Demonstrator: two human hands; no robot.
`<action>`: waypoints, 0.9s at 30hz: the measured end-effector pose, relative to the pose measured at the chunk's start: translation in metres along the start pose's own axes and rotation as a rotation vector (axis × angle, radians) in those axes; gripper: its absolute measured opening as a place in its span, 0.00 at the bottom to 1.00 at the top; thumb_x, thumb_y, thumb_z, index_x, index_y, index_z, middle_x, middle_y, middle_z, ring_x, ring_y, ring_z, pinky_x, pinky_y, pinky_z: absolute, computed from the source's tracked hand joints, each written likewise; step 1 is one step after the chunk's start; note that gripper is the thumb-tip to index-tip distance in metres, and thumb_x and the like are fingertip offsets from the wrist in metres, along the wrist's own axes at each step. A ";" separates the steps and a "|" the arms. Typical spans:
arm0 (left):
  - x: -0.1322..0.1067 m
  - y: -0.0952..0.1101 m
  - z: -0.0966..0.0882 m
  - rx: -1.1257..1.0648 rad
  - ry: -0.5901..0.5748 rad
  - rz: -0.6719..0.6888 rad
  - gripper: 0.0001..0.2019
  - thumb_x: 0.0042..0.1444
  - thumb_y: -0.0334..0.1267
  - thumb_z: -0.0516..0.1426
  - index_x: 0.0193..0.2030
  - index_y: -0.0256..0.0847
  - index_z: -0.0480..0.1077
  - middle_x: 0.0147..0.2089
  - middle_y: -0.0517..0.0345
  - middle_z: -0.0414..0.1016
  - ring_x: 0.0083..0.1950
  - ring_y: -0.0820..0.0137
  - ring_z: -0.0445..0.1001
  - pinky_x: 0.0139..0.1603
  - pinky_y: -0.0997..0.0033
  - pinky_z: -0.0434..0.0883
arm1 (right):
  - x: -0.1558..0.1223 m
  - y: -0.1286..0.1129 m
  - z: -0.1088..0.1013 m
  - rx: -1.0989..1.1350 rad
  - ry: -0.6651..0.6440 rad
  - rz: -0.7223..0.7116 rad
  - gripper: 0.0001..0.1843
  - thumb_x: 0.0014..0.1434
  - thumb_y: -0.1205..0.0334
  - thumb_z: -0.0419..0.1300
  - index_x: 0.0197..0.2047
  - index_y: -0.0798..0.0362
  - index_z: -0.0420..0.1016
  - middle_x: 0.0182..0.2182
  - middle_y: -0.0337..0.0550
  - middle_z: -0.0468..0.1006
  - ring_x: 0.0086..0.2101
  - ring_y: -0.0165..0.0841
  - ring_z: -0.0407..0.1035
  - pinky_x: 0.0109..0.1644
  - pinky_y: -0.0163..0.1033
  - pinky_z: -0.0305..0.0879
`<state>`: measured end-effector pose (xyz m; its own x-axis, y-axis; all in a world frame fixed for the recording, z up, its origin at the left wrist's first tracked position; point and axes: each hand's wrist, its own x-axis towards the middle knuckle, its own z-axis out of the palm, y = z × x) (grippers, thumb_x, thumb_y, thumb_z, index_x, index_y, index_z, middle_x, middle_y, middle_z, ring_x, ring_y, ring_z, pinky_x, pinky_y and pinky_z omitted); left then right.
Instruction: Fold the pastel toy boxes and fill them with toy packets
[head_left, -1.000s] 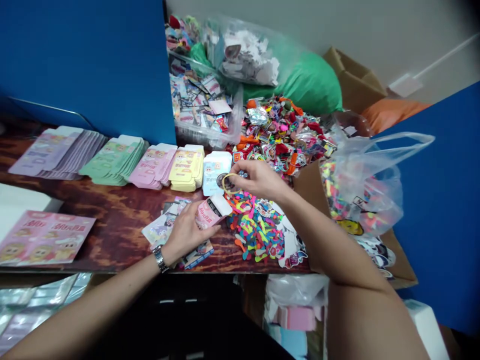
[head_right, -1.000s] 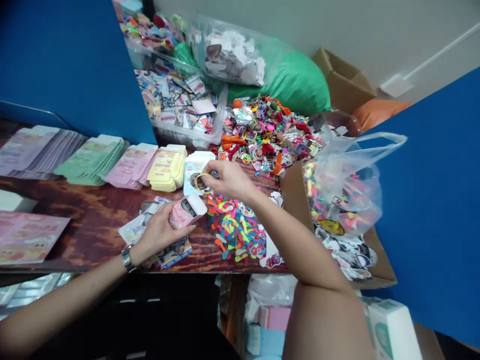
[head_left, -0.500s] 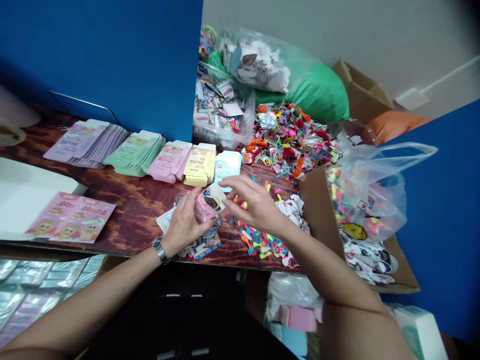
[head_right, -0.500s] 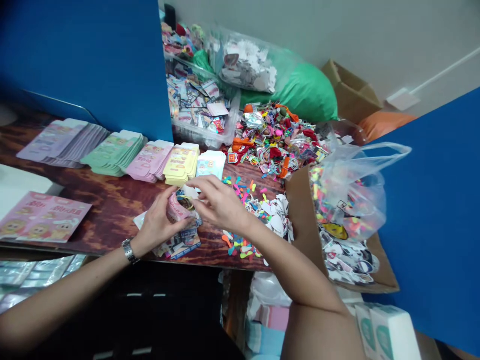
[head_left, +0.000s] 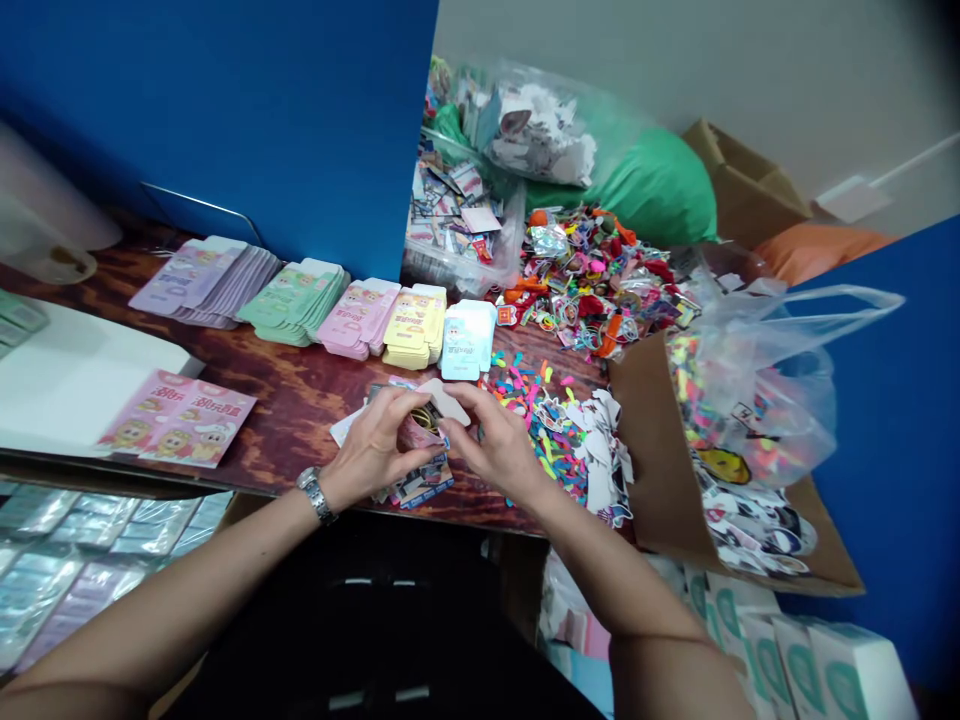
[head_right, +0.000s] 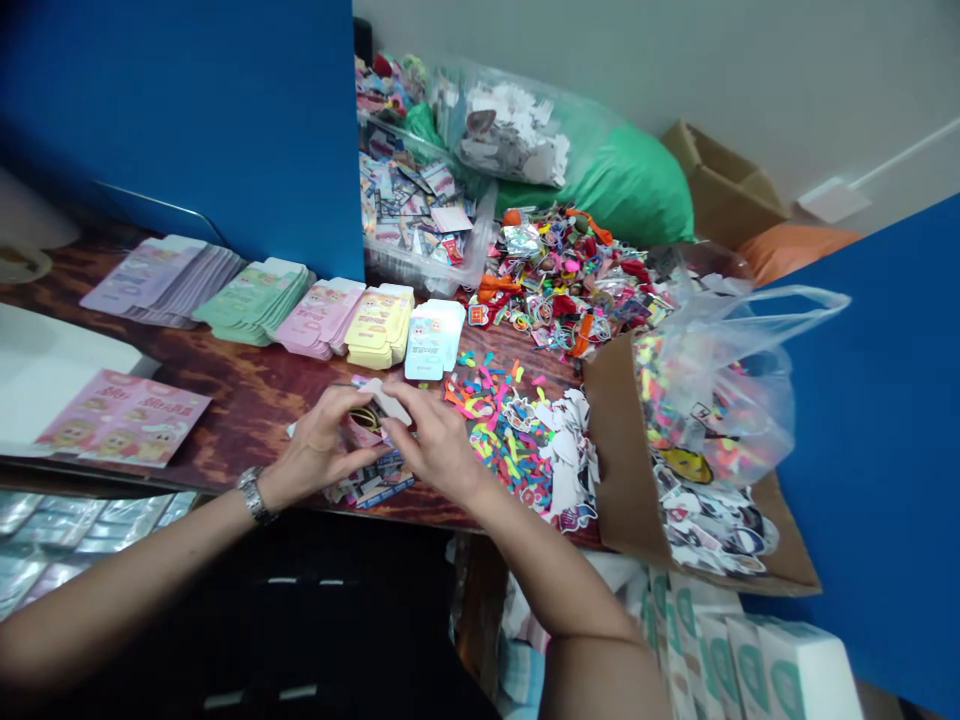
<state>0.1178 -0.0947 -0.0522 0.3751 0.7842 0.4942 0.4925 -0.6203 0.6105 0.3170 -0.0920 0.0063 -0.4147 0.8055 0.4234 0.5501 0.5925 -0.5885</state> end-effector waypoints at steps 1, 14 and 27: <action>-0.001 0.000 0.000 0.001 0.005 -0.005 0.35 0.58 0.41 0.62 0.67 0.48 0.49 0.56 0.48 0.67 0.57 0.59 0.70 0.56 0.54 0.72 | -0.001 -0.002 0.003 -0.005 0.037 0.020 0.22 0.65 0.67 0.57 0.62 0.46 0.65 0.51 0.46 0.78 0.48 0.34 0.74 0.53 0.40 0.72; -0.003 0.008 -0.003 0.083 0.008 -0.096 0.43 0.60 0.44 0.59 0.75 0.44 0.37 0.58 0.44 0.68 0.57 0.58 0.71 0.57 0.58 0.71 | 0.004 -0.016 0.011 0.240 0.069 0.198 0.11 0.66 0.63 0.57 0.49 0.46 0.77 0.43 0.43 0.79 0.44 0.33 0.75 0.45 0.38 0.75; -0.001 0.012 -0.007 0.528 -0.077 -0.082 0.49 0.61 0.52 0.53 0.73 0.27 0.24 0.47 0.40 0.68 0.44 0.55 0.70 0.42 0.58 0.71 | -0.017 -0.021 0.049 0.100 0.273 0.123 0.24 0.68 0.68 0.52 0.65 0.45 0.67 0.54 0.44 0.78 0.54 0.35 0.74 0.60 0.44 0.72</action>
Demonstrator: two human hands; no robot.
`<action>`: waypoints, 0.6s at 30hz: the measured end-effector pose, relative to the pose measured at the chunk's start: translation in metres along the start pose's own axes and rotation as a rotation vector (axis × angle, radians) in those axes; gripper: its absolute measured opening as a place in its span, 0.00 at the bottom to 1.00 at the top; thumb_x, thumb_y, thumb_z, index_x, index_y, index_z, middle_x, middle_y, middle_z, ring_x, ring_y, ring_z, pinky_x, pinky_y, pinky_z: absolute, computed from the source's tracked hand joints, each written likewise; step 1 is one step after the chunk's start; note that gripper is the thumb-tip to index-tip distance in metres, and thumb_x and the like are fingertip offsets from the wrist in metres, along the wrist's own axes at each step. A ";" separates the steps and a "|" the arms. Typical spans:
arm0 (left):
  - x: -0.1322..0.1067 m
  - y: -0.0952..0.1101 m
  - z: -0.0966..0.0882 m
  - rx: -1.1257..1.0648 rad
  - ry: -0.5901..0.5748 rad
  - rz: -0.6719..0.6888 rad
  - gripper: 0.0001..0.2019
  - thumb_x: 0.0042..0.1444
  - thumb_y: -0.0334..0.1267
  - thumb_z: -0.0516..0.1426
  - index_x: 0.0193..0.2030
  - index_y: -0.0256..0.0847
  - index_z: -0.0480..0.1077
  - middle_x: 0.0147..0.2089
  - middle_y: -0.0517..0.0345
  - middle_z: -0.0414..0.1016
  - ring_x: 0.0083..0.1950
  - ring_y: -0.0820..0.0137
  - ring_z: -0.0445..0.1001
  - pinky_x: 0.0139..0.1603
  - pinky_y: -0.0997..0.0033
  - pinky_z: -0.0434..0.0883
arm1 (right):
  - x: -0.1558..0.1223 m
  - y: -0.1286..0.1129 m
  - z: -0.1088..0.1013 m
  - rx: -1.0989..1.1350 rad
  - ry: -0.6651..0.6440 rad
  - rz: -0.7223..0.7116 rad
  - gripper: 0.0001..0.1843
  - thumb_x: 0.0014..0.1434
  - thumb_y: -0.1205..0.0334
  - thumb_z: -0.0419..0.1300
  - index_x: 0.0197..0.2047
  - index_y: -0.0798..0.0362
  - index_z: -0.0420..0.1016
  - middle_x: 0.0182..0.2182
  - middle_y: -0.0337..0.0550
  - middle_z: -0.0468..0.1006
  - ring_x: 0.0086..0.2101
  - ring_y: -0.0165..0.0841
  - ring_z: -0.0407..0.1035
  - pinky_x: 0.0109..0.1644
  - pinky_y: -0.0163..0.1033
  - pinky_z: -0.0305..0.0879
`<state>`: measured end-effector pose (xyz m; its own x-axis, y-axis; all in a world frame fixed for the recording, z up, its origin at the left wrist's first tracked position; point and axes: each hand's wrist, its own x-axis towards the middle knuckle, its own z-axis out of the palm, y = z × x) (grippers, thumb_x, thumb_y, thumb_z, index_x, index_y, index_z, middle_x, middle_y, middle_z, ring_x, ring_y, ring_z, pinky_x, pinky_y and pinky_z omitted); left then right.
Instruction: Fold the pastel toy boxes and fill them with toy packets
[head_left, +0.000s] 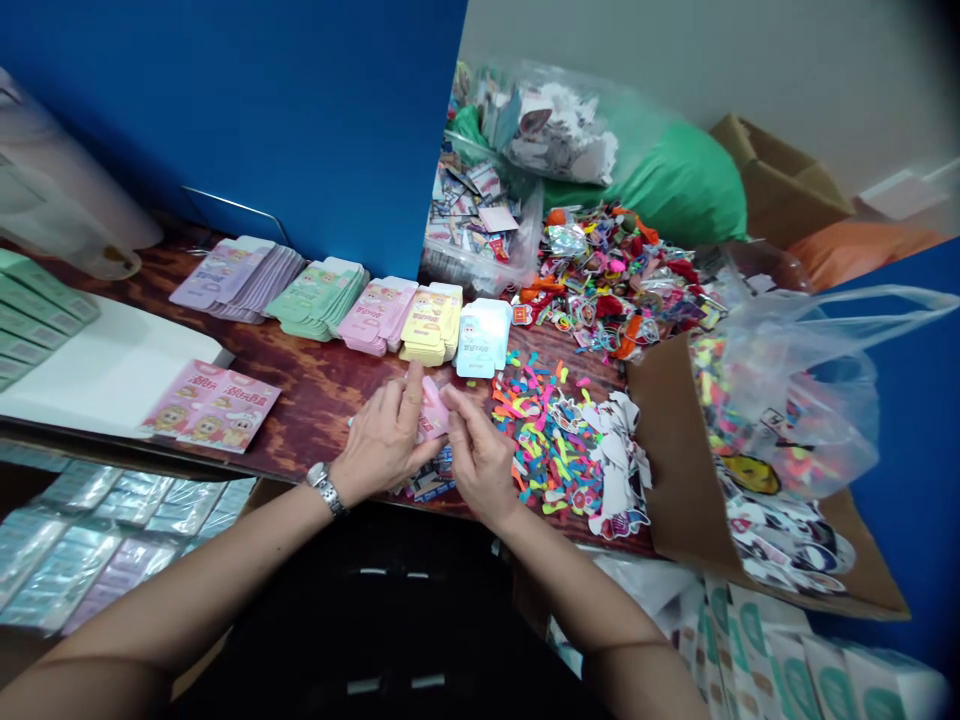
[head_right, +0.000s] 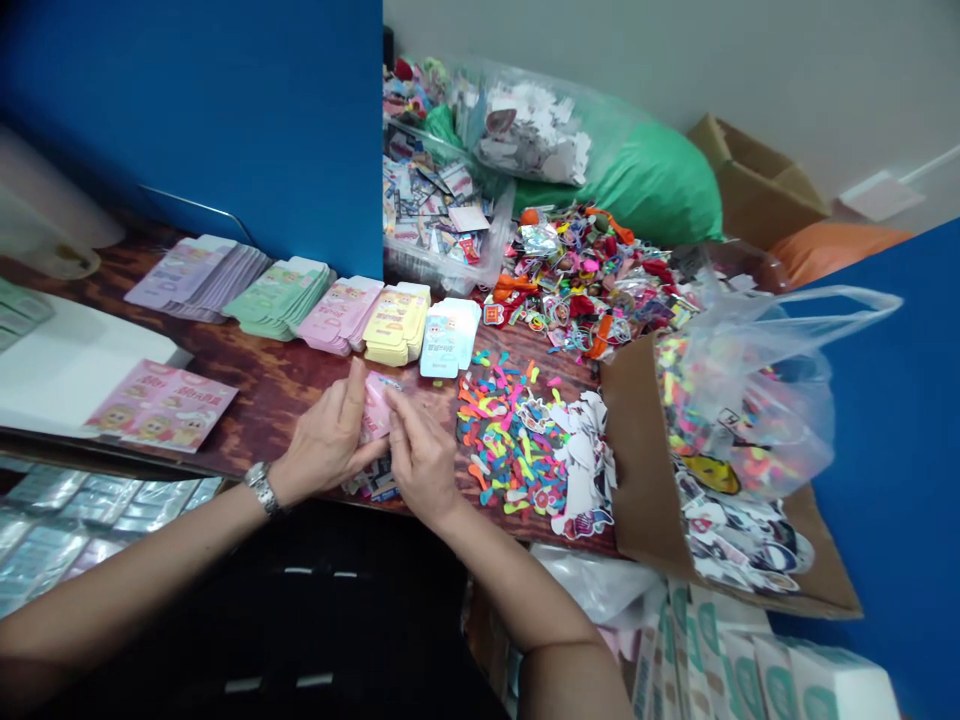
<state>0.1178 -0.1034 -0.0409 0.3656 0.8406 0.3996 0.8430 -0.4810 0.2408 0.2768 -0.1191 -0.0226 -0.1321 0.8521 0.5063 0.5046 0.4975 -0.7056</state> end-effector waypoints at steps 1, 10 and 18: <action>-0.001 0.000 0.000 -0.003 -0.010 0.001 0.49 0.62 0.52 0.52 0.73 0.27 0.24 0.46 0.40 0.67 0.43 0.56 0.70 0.40 0.59 0.71 | -0.004 0.001 0.004 -0.020 0.016 -0.011 0.26 0.68 0.69 0.51 0.67 0.45 0.64 0.56 0.45 0.77 0.55 0.35 0.73 0.61 0.44 0.71; -0.021 -0.011 -0.016 -0.073 -0.135 -0.058 0.48 0.60 0.46 0.52 0.73 0.29 0.23 0.52 0.39 0.65 0.49 0.54 0.68 0.46 0.55 0.73 | -0.008 0.006 0.024 0.120 -0.120 0.020 0.27 0.70 0.67 0.50 0.70 0.49 0.59 0.59 0.46 0.75 0.57 0.35 0.71 0.63 0.41 0.69; -0.028 -0.023 -0.022 0.023 -0.109 -0.039 0.46 0.60 0.46 0.53 0.74 0.31 0.28 0.55 0.36 0.64 0.51 0.52 0.68 0.47 0.54 0.74 | 0.001 0.003 0.025 0.245 -0.202 0.092 0.27 0.70 0.67 0.52 0.70 0.45 0.59 0.57 0.43 0.76 0.56 0.33 0.72 0.63 0.41 0.69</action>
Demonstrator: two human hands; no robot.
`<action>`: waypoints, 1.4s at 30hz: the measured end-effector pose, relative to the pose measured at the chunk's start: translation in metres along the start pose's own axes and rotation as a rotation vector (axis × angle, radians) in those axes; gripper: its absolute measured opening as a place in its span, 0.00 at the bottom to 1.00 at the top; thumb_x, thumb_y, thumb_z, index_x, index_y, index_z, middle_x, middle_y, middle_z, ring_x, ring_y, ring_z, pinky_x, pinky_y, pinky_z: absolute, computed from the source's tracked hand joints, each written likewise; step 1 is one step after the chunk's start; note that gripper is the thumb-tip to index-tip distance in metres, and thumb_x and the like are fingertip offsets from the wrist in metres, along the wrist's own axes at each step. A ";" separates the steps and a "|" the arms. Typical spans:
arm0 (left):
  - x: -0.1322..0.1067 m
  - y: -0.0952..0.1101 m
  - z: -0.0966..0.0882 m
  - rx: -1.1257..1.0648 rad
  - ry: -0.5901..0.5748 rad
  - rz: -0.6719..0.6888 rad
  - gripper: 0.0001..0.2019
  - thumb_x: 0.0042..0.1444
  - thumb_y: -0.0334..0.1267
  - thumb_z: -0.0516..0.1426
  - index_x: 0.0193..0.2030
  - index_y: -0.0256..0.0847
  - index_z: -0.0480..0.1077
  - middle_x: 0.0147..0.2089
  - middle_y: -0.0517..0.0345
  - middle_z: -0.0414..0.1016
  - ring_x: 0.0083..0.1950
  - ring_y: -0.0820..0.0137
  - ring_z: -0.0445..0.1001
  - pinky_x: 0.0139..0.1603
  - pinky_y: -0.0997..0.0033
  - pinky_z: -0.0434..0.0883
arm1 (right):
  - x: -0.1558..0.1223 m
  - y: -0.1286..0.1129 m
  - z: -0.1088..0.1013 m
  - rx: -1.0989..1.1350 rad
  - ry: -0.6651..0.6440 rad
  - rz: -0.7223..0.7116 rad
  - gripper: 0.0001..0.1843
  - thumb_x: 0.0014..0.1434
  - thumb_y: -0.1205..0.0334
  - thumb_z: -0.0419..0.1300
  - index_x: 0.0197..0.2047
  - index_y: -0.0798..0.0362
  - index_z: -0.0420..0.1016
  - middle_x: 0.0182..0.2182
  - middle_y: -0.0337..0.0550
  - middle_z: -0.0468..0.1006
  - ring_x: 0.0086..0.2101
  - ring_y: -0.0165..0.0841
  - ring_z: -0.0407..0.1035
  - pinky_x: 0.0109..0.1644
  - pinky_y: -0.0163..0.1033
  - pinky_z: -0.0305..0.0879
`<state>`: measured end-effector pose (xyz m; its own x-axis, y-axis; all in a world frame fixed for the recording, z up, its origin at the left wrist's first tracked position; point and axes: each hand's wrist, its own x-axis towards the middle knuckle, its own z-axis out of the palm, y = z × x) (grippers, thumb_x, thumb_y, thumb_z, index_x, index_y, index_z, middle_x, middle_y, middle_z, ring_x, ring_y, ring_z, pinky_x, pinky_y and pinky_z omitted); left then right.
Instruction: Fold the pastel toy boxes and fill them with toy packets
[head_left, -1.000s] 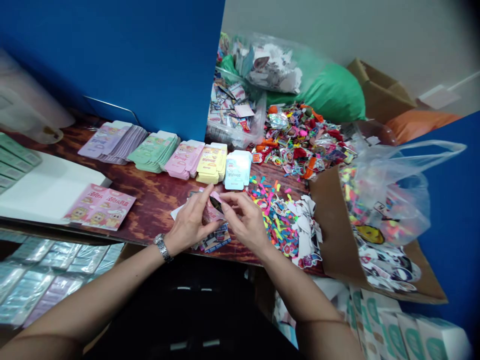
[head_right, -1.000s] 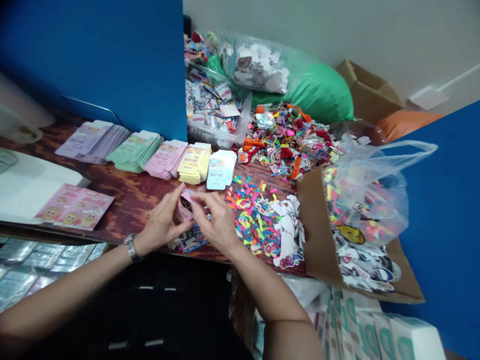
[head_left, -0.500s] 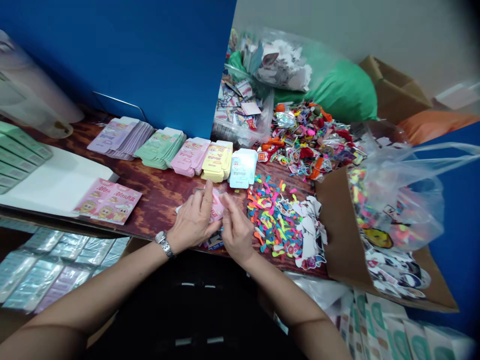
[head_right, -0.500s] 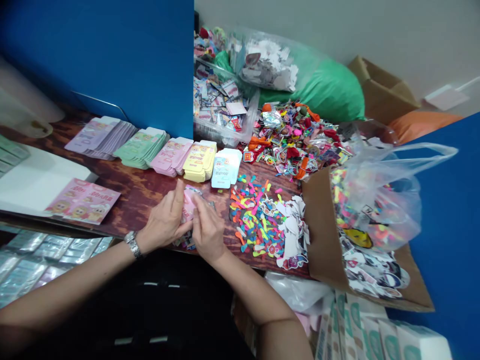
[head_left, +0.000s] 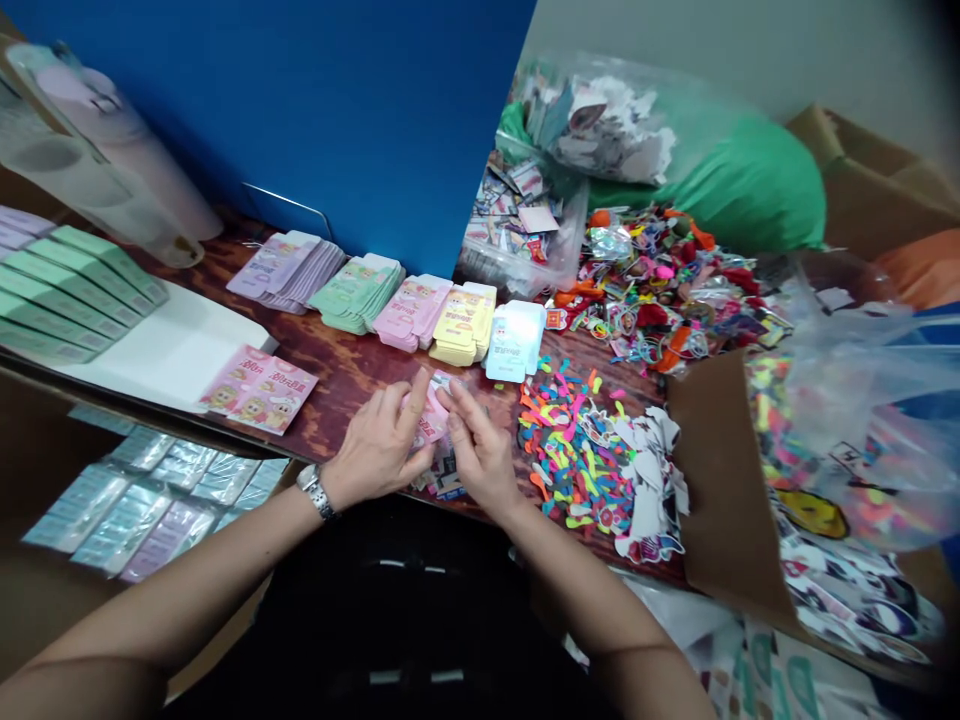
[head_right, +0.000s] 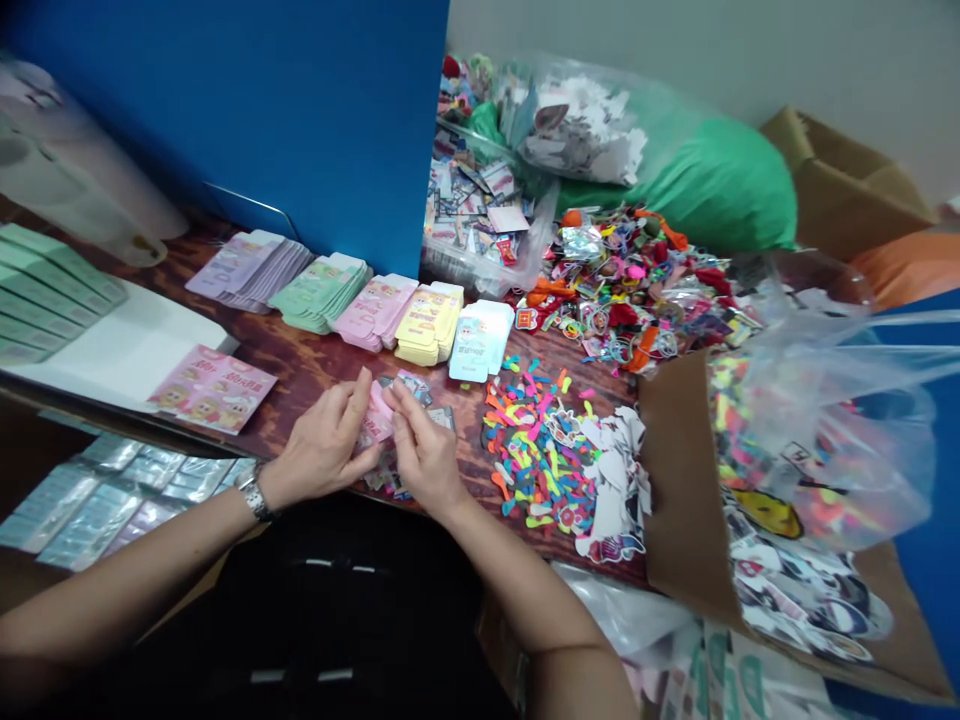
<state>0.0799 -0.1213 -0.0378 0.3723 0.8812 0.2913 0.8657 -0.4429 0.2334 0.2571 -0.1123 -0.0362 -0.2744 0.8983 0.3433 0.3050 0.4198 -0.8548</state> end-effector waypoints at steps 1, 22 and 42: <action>0.000 0.000 0.002 0.008 0.000 0.012 0.45 0.60 0.46 0.52 0.74 0.31 0.29 0.56 0.35 0.64 0.51 0.52 0.68 0.47 0.53 0.74 | -0.002 -0.001 0.002 -0.039 0.023 -0.022 0.28 0.70 0.67 0.51 0.71 0.45 0.57 0.58 0.43 0.76 0.56 0.33 0.72 0.63 0.40 0.69; -0.045 -0.083 -0.029 0.492 -0.075 -0.356 0.40 0.59 0.55 0.55 0.71 0.31 0.53 0.64 0.26 0.61 0.65 0.31 0.57 0.61 0.30 0.54 | 0.018 0.014 0.017 -0.219 -0.160 -0.185 0.26 0.69 0.64 0.51 0.69 0.49 0.58 0.55 0.49 0.77 0.55 0.37 0.72 0.60 0.44 0.70; 0.019 -0.059 -0.011 -0.140 0.162 -0.244 0.29 0.62 0.49 0.55 0.66 0.36 0.61 0.59 0.39 0.69 0.62 0.54 0.67 0.63 0.48 0.65 | 0.150 0.029 0.035 -0.966 -0.465 -0.162 0.16 0.69 0.63 0.48 0.47 0.52 0.79 0.46 0.50 0.82 0.47 0.45 0.72 0.52 0.53 0.65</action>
<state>0.0324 -0.0803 -0.0353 0.0916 0.9313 0.3527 0.8643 -0.2502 0.4363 0.1933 0.0302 -0.0231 -0.6328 0.7712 0.0700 0.7675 0.6366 -0.0755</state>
